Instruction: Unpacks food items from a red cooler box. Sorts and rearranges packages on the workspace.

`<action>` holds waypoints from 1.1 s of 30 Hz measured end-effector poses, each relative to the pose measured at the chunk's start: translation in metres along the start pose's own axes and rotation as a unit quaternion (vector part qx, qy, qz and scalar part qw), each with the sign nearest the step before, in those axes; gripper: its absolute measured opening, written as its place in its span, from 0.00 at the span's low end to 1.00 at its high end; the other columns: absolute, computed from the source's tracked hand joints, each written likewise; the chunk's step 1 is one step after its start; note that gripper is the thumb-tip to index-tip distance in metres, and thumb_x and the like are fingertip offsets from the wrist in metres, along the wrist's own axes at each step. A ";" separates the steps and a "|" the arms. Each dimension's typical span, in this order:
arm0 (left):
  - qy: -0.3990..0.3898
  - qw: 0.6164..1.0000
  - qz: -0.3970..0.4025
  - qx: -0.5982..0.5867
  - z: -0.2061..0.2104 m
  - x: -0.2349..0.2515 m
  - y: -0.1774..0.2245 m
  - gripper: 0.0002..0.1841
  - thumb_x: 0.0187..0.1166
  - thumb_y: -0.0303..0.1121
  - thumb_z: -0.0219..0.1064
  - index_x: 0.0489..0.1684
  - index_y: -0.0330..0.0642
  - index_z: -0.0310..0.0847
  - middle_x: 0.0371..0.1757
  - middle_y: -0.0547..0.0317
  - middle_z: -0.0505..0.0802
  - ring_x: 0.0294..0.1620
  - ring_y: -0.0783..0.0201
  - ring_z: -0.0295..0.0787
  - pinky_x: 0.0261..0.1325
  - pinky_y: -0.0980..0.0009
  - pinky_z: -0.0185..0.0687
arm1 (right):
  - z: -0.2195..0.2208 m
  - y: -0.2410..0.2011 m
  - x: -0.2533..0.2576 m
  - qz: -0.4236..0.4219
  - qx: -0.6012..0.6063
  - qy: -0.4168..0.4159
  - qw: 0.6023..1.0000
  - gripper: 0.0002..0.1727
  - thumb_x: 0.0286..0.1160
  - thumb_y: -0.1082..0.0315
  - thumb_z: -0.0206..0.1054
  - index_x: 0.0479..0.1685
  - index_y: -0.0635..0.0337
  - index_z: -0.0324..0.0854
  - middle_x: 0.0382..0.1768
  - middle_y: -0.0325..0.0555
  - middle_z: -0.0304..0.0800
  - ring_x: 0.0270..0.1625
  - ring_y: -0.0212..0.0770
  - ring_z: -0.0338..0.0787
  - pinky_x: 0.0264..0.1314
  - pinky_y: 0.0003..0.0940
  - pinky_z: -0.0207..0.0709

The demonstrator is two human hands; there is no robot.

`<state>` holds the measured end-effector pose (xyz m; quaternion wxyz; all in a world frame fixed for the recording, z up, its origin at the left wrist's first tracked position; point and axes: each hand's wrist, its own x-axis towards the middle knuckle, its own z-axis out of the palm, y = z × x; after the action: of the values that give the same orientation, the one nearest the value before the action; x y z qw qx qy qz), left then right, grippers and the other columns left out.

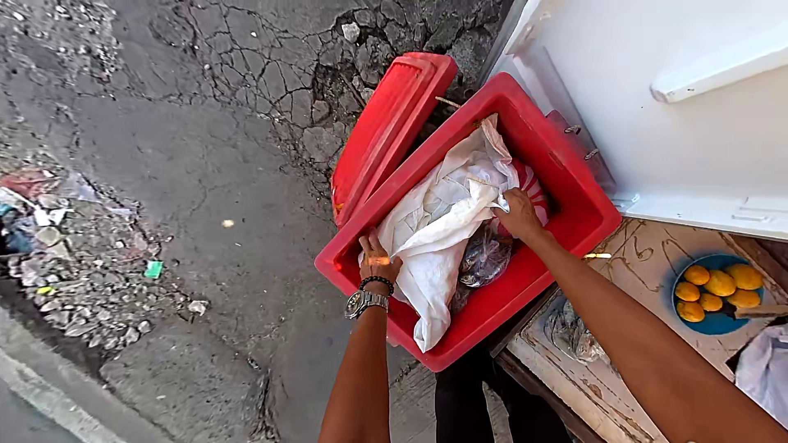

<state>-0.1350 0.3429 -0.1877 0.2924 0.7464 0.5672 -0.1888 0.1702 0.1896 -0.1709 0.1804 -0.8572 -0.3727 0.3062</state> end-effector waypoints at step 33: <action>0.046 0.722 0.042 -0.689 -0.168 -0.211 0.042 0.12 0.80 0.25 0.50 0.44 0.49 0.80 0.35 0.70 0.97 0.38 0.78 0.94 0.43 0.79 0.91 | -0.034 -0.254 -0.220 -0.380 0.263 0.089 0.882 0.14 0.74 0.79 0.64 0.58 0.65 0.85 0.69 0.63 0.86 0.79 0.66 0.79 0.81 0.56 0.73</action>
<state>-0.1631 0.2891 0.0787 0.7073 0.3696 0.5218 0.3014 -0.0594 0.1887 0.0772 0.5344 -0.5946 -0.5576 0.2233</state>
